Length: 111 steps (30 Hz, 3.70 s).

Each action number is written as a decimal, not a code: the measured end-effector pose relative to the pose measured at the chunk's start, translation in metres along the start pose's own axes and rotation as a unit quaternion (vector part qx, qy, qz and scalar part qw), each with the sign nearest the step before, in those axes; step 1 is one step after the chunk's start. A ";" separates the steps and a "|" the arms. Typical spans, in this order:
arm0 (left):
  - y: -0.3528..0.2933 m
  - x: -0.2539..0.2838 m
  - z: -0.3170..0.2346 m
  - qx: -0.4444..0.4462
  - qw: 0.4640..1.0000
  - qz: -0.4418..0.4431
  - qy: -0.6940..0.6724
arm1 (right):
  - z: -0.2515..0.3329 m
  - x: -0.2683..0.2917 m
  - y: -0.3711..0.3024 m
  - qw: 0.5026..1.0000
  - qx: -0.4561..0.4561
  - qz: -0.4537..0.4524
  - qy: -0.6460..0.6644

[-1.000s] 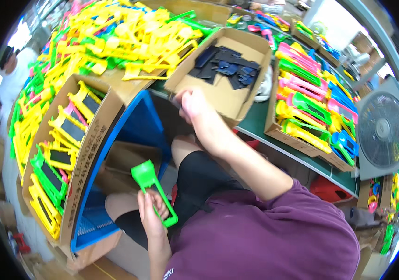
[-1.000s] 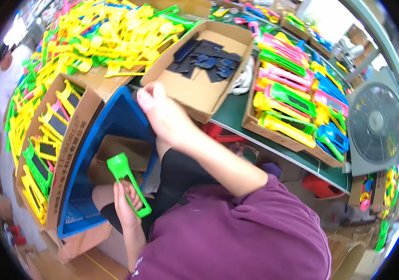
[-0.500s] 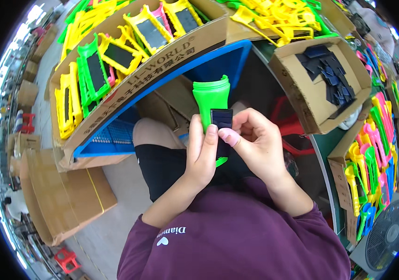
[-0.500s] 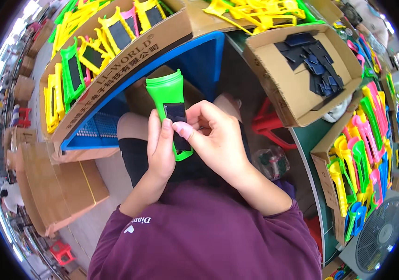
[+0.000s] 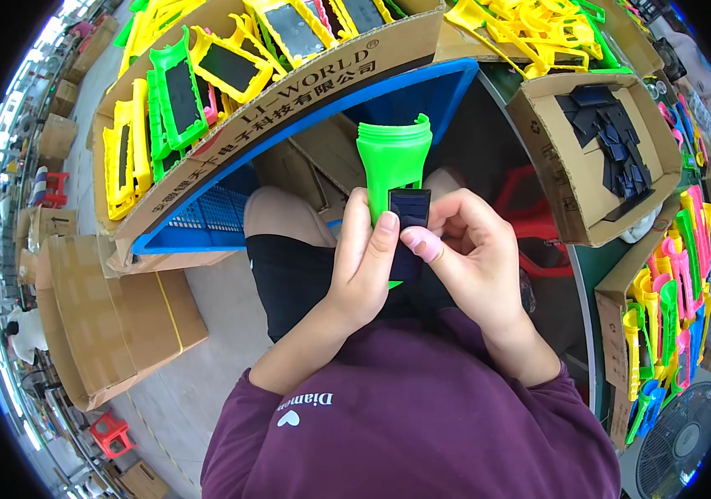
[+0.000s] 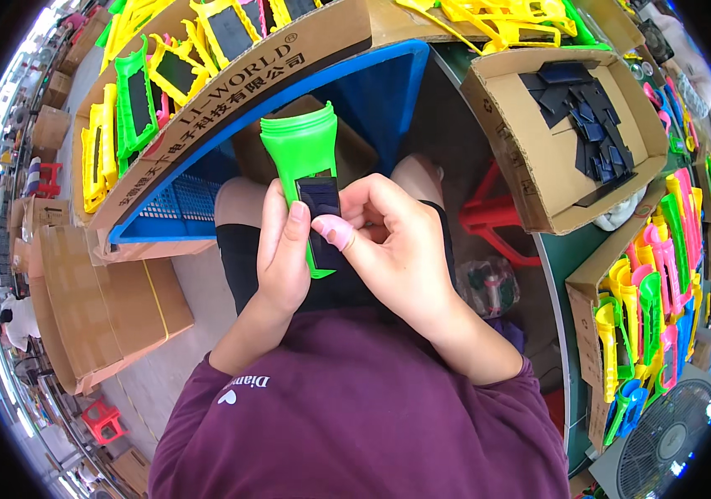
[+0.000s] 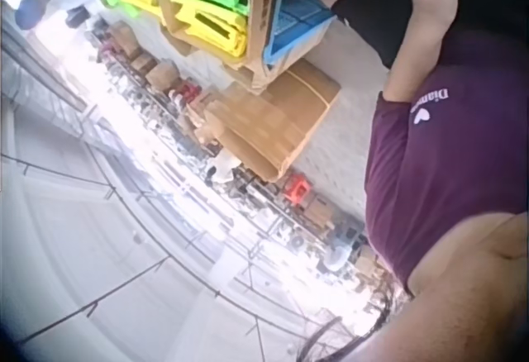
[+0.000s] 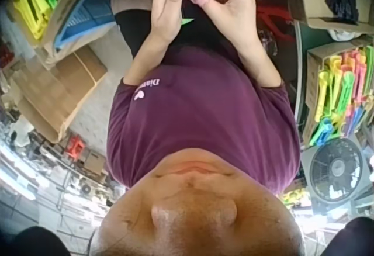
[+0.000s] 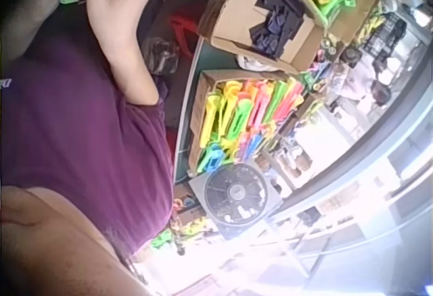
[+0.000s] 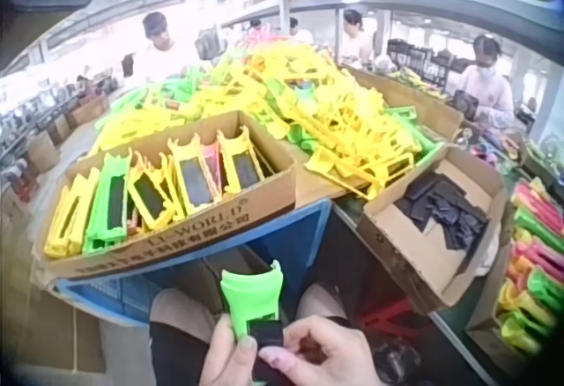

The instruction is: The person assembles plastic light casings by fitting rectangular black panels into each casing by hand, then places the assembled pieces into a cardboard box.

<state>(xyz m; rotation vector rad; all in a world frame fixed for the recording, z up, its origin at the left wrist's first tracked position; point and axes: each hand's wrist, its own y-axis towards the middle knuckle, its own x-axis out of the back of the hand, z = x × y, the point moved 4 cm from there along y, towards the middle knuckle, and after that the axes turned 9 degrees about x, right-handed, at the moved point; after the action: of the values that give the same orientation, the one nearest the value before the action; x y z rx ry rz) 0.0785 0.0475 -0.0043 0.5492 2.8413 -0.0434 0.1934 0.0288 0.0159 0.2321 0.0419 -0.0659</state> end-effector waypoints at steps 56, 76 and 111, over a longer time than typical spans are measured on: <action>-0.067 0.100 -0.032 0.001 0.972 -0.168 -0.163 | 0.012 -0.099 0.012 0.987 0.053 0.151 0.009; -0.051 0.054 -0.030 -0.006 0.993 -0.095 0.066 | 0.008 -0.065 0.014 0.968 -0.035 0.199 0.145; -0.033 0.068 -0.042 -0.071 0.977 -0.200 -0.011 | -0.017 -0.065 0.006 0.963 0.077 0.205 -0.158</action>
<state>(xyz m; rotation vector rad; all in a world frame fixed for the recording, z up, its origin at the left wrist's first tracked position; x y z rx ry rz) -0.0044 0.0451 0.0195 -0.0569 2.8566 0.0807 0.1286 0.0420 0.0041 0.3787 -0.3300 0.3081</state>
